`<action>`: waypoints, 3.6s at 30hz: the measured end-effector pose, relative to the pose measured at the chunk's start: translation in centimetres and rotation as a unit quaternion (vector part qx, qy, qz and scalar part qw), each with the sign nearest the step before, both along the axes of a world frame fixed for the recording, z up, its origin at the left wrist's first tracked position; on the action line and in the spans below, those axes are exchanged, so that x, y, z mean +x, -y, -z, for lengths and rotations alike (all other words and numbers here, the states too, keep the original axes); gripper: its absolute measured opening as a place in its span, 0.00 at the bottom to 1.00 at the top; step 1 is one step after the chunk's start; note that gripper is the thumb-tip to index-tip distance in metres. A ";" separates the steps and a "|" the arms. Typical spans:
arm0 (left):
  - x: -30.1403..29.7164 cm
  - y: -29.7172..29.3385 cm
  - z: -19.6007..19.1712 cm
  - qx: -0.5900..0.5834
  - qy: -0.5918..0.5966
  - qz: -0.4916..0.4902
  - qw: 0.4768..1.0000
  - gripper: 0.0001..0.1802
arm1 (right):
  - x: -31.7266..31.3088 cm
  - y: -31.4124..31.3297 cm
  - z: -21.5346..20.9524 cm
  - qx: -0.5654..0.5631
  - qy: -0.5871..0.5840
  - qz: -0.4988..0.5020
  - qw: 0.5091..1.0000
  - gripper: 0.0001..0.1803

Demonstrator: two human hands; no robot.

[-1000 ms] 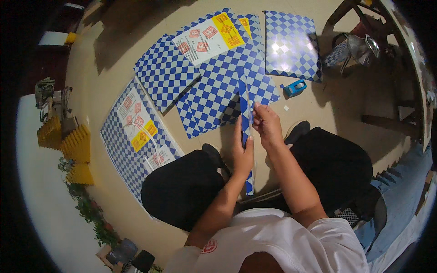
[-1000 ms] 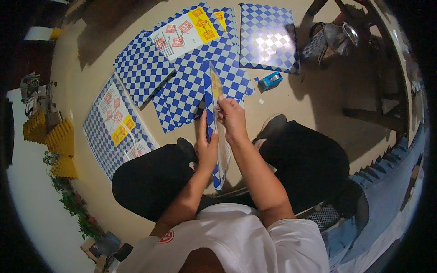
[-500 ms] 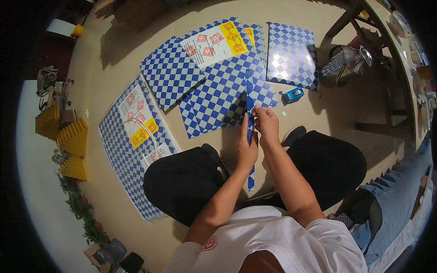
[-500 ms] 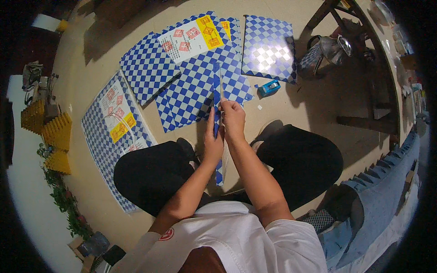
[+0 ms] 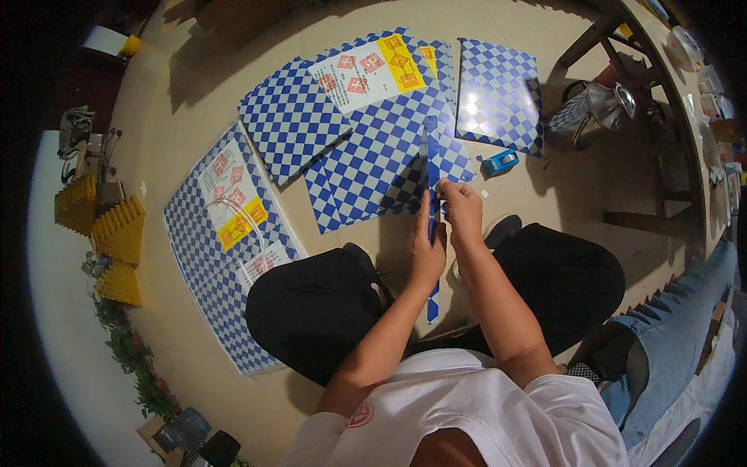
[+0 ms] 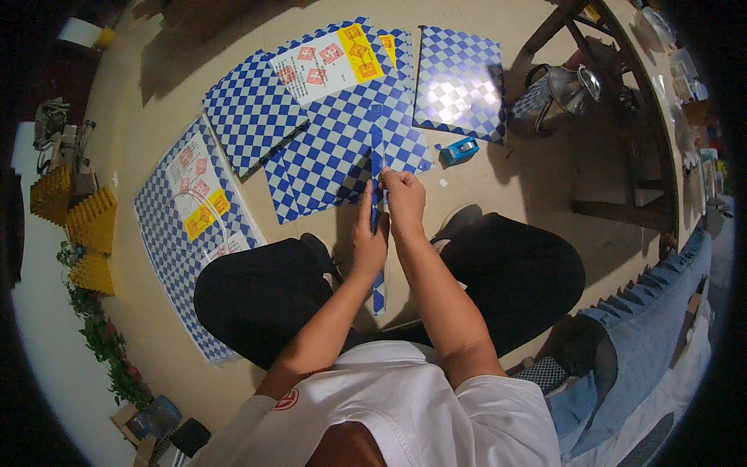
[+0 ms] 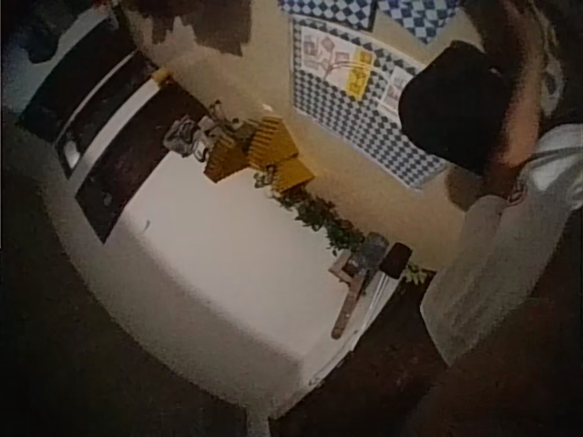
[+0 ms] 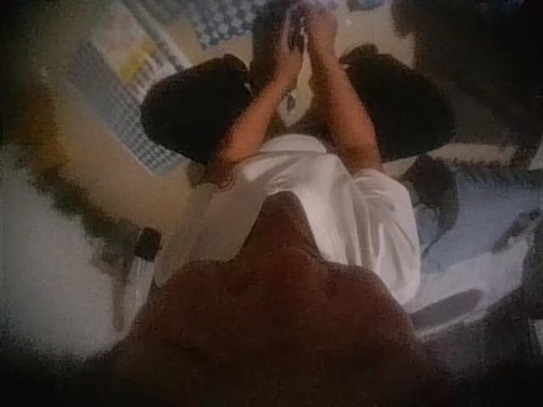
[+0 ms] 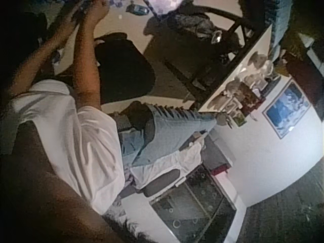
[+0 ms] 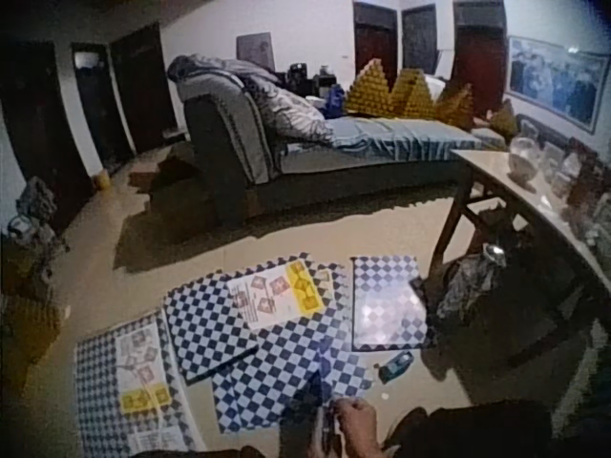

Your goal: The person sits on the floor and assembles flat, checkered-patterned packages. They fold the cardboard along pre-scored lines and secure the edges with adhesive tape. The person handles multiple packages one at a time, stacking the finished items.

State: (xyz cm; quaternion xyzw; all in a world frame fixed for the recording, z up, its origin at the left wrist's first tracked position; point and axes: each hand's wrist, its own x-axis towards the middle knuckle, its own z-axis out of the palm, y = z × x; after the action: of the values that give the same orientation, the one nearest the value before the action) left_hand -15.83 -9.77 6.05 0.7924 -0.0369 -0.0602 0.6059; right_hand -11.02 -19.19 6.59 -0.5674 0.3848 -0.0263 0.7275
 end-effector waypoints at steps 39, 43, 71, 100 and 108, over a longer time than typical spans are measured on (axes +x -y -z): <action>-0.2 -0.2 0.7 0.006 0.007 -0.009 1.000 0.38 | 1.4 4.3 -0.6 -0.073 -0.133 -0.261 0.953 0.25; -0.1 -0.2 0.7 -0.006 -0.004 -0.008 1.000 0.38 | 0.8 4.5 -0.4 -0.036 -0.139 -0.279 0.949 0.25; -0.3 -0.3 0.6 0.058 0.035 0.004 0.998 0.30 | 0.0 0.5 1.5 -0.211 0.174 -0.095 0.957 0.16; -0.4 -0.3 -0.5 0.083 0.010 0.027 0.996 0.26 | 0.2 2.0 4.8 0.431 -0.009 -0.108 0.896 0.39; -0.2 -0.8 -1.3 0.078 -0.060 0.026 0.995 0.26 | -4.7 1.7 4.6 0.298 -0.034 -0.178 0.937 0.60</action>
State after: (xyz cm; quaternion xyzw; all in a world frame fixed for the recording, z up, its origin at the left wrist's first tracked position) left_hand -16.06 -9.01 7.38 0.8311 -0.0161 -0.1262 0.5414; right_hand -15.73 -20.87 2.02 -0.3843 0.2924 0.2391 0.8424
